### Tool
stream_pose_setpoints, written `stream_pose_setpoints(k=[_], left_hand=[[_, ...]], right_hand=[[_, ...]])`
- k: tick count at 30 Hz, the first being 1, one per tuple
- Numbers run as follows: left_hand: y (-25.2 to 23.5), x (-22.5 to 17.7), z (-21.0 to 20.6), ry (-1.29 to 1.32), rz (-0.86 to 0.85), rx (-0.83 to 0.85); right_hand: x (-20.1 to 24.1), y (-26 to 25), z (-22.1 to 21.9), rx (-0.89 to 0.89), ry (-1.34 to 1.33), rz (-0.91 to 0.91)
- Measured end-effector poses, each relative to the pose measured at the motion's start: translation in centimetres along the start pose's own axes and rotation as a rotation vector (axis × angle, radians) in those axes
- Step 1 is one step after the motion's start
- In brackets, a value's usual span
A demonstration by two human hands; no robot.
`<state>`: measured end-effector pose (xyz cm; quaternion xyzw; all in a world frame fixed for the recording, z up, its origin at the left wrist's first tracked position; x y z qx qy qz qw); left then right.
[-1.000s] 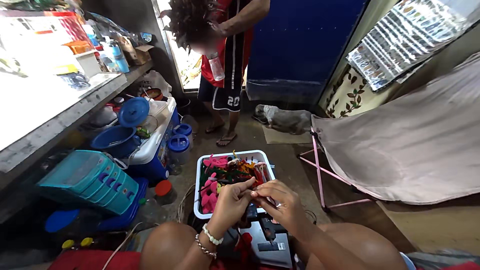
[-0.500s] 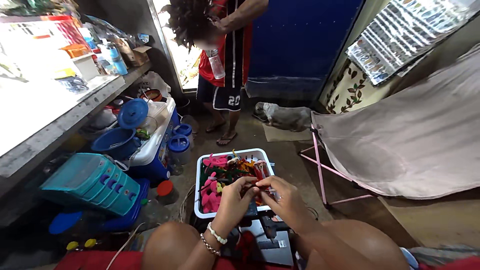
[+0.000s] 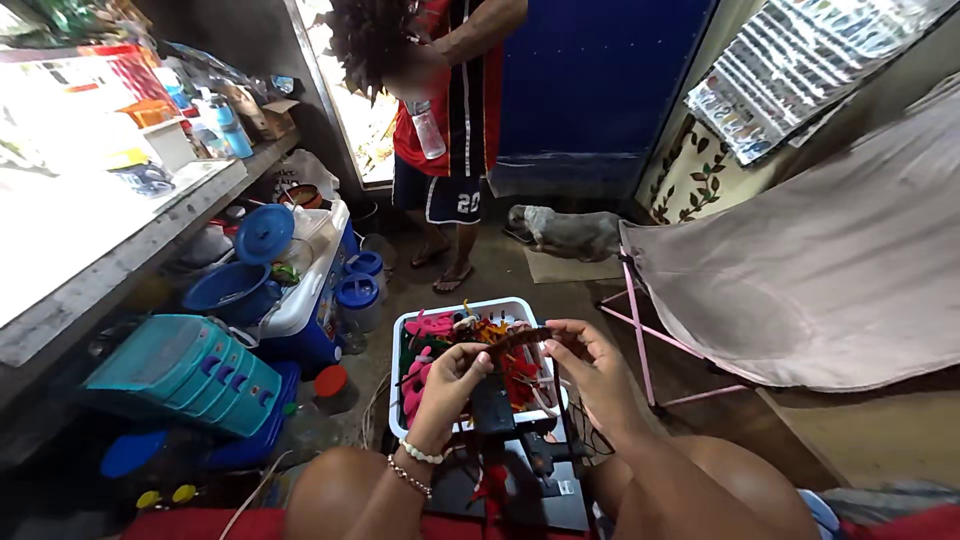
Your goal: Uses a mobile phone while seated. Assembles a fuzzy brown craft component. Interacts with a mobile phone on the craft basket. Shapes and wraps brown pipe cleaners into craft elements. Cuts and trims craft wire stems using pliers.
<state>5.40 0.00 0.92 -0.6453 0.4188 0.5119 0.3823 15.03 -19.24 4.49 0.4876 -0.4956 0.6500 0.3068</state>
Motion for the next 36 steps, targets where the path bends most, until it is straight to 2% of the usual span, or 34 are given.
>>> stream_pose_setpoints(k=[2,4,8,10,15,23,30,36], left_hand=[[0.0,0.9,0.3,0.277,0.072,-0.07],[0.0,1.3,-0.3,0.448,0.111,-0.049],[0.4,0.6,-2.1,0.54,0.091,0.139],[0.4,0.5,-2.5,0.593,0.057,0.178],[0.5,0.9,-3.0,1.014,0.054,0.194],[1.2,0.1,-3.9,0.803,0.109,0.231],[1.3,-0.9,-4.8,0.887,0.041,0.393],[1.6,-0.9,-5.1,1.1,0.023,0.456]], right_hand=[[-0.6,0.0,-0.1,0.007,-0.056,-0.082],[-1.0,0.2,-0.5,0.027,-0.082,-0.121],[-1.0,0.5,-1.1,0.066,-0.046,-0.109],[-1.0,0.6,-1.2,0.065,-0.037,-0.105],[-1.7,0.7,-1.4,0.047,-0.117,-0.169],[-1.6,0.4,-1.1,0.047,-0.06,-0.159],[-1.2,0.2,-0.7,0.038,-0.05,-0.15],[-0.7,0.6,-1.3,0.072,-0.084,-0.143]])
Point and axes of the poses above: each hand's wrist, its own y-axis away from the middle knuckle, its own z-axis out of the back of the hand, x = y × z, the point moved 10 cm from there along -y, towards the middle knuckle, and after that the axes turned 5 degrees about y, right-handed, at the moved point
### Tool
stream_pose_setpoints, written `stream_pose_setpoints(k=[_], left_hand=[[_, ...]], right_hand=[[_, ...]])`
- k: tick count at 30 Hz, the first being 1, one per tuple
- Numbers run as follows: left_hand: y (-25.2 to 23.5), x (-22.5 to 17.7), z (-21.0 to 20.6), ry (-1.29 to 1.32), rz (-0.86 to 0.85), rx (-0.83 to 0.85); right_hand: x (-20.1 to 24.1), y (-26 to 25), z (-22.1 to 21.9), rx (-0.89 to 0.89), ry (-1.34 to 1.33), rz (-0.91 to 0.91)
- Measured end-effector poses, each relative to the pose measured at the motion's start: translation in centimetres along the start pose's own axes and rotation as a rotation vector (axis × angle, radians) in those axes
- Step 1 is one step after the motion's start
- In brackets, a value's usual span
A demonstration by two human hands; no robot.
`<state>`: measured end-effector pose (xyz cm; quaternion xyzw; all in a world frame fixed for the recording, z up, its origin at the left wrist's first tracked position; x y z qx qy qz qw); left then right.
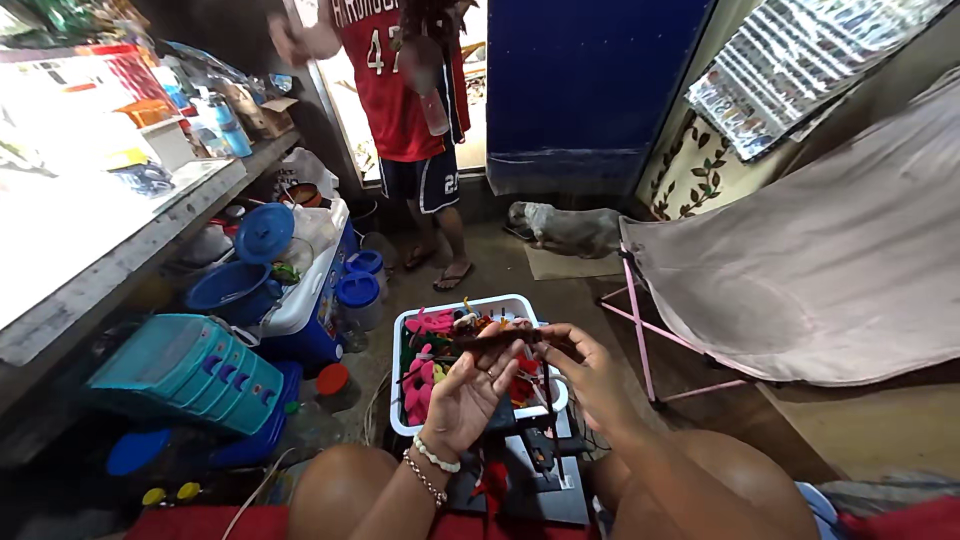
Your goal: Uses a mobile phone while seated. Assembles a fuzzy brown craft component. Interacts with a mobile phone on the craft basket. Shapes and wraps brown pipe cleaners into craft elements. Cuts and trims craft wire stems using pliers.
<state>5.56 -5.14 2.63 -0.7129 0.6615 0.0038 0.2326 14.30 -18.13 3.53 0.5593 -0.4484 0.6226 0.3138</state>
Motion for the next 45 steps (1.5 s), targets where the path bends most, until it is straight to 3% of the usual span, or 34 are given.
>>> stream_pose_setpoints(k=[12,17,20,26,30,34,45], left_hand=[[0.1,-0.2,-1.2,-0.182,0.046,0.065],[0.1,-0.3,-1.7,-0.127,0.067,0.075],[0.1,-0.5,-1.4,-0.231,0.05,0.019],[0.4,-1.2,0.5,-0.553,-0.062,-0.258],[0.6,-2.4,0.7,-0.755,-0.17,-0.319],[0.7,-3.4,0.1,-0.977,-0.229,-0.338],[1.5,-4.3,1.0,-0.988,-0.263,-0.428]], right_hand=[[0.6,-0.2,0.2,0.024,0.023,0.01],[1.3,-0.5,0.8,0.018,0.066,0.045],[1.8,-0.7,0.8,0.021,0.087,0.105],[2.8,-0.1,-0.6,0.07,0.29,0.242],[3.5,0.6,-1.9,0.084,0.392,0.396],[3.6,0.8,-2.6,0.091,0.406,0.424],[3.6,1.3,-4.0,0.086,0.39,0.419]])
Point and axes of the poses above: each hand's wrist, its own y-axis away from the middle knuckle, its own z-axis out of the back of the hand, x = y × z, the point moved 10 cm from there along -y, towards the middle knuckle, and after that the axes turned 5 degrees about y, right-handed, at the moved point
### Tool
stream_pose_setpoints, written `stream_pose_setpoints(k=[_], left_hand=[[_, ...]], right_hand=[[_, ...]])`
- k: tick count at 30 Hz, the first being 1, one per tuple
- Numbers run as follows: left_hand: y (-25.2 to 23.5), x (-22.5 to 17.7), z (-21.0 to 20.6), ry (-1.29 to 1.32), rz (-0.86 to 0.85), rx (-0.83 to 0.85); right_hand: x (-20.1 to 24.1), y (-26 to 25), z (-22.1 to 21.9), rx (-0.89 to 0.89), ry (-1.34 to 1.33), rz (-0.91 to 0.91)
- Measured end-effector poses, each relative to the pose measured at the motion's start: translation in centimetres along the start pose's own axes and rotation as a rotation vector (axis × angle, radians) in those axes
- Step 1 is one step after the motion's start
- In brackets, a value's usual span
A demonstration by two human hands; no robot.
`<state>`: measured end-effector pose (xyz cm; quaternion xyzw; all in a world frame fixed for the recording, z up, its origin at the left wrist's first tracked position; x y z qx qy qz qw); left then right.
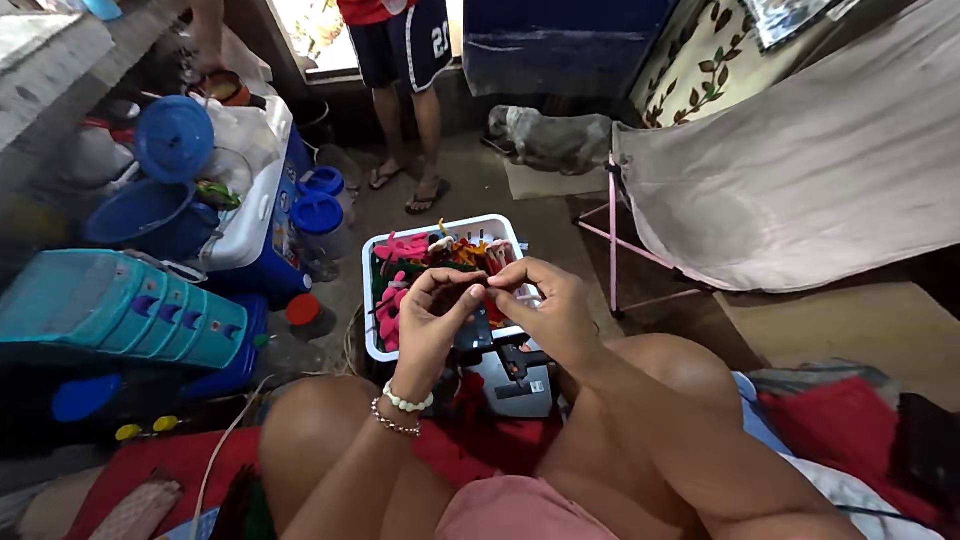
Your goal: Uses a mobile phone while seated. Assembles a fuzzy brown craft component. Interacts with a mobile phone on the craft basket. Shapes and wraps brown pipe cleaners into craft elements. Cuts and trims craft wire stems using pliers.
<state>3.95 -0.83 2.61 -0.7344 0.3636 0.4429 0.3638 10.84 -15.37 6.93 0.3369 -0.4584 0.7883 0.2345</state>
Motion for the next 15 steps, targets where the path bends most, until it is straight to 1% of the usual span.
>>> stream_pose_setpoints(k=[3,5,8,11,15], left_hand=[[0.1,0.2,0.6,0.008,0.009,-0.036],[0.1,0.4,1.0,0.065,0.028,-0.061],[0.2,1.2,1.8,0.201,0.124,-0.132],[0.6,2.1,2.0,0.27,0.242,-0.205],[1.0,2.7,1.7,0.319,0.302,-0.241]], right_hand=[[0.7,0.2,-0.6,0.011,0.037,0.046],[1.1,0.1,-0.8,0.026,0.055,0.07],[1.1,0.0,-1.4,0.053,0.057,0.07],[1.0,0.0,-1.7,0.049,0.076,0.069],[1.6,0.1,-1.2,0.016,0.153,0.124]])
Point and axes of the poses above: each hand's wrist, its own y-axis away from the middle knuckle, its own z-axis out of the back of the hand, x = y × z, the point moved 10 cm from there along -y, towards the middle knuckle, and after that the axes turned 5 degrees about y, right-handed, at the moved point
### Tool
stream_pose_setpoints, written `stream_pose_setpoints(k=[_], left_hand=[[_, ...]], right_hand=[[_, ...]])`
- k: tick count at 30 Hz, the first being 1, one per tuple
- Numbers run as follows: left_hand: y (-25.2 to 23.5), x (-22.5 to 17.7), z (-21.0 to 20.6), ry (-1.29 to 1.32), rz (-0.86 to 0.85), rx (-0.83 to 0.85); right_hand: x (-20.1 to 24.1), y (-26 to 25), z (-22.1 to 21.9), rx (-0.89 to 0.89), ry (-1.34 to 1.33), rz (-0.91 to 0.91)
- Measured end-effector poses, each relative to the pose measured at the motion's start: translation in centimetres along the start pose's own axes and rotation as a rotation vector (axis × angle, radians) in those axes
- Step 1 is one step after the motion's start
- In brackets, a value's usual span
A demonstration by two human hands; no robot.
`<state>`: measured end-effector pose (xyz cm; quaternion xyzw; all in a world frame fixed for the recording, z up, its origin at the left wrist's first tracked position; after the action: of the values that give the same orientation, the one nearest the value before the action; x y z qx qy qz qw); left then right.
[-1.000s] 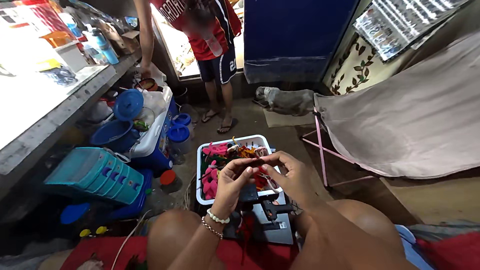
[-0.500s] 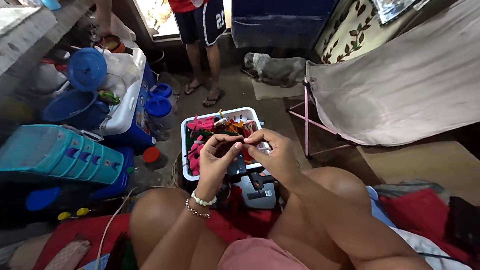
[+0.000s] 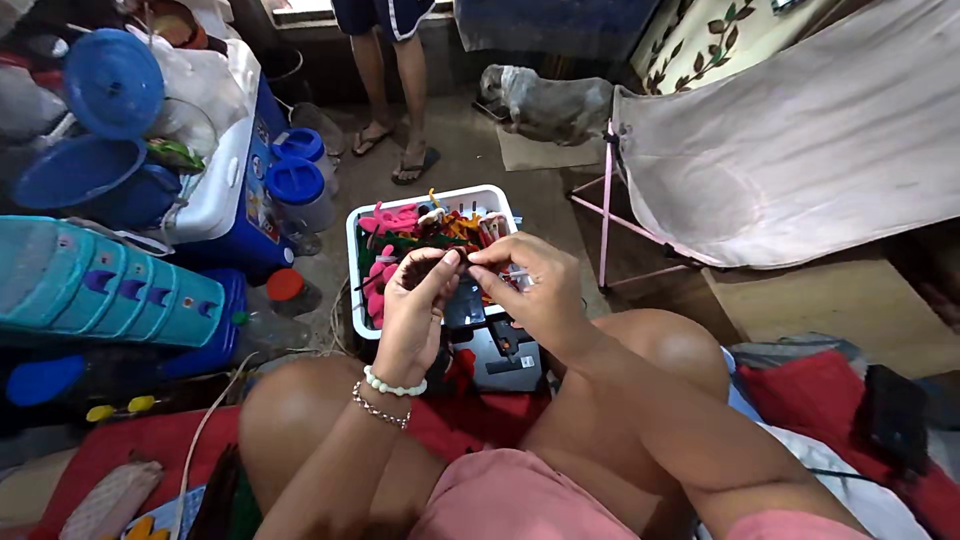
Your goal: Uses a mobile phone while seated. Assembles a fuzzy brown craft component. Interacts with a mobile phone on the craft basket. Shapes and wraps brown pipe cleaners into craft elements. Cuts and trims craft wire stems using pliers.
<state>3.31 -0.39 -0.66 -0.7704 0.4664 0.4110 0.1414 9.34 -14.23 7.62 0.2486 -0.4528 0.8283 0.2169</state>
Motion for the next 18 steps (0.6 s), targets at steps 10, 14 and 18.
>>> stream_pose_setpoints(k=[10,14,18], left_hand=[[0.4,0.8,0.2,0.043,0.036,-0.059],[0.4,1.1,0.3,0.049,0.042,-0.066],[0.3,1.2,0.2,0.009,0.04,-0.06]], right_hand=[[0.2,-0.1,0.2,-0.006,0.057,0.018],[-0.2,0.0,0.0,0.013,0.042,0.006],[-0.3,0.1,0.0,0.023,0.048,0.028]])
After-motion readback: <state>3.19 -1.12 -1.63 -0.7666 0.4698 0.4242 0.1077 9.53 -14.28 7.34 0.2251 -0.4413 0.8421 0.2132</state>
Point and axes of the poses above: each hand's wrist, its own y-axis away from the middle knuckle, its own z-axis out of the back of the hand, x = y × z, the point moved 10 cm from there along -y, towards the middle knuckle, and after that the axes turned 5 degrees about y, right-handed, at the moved point
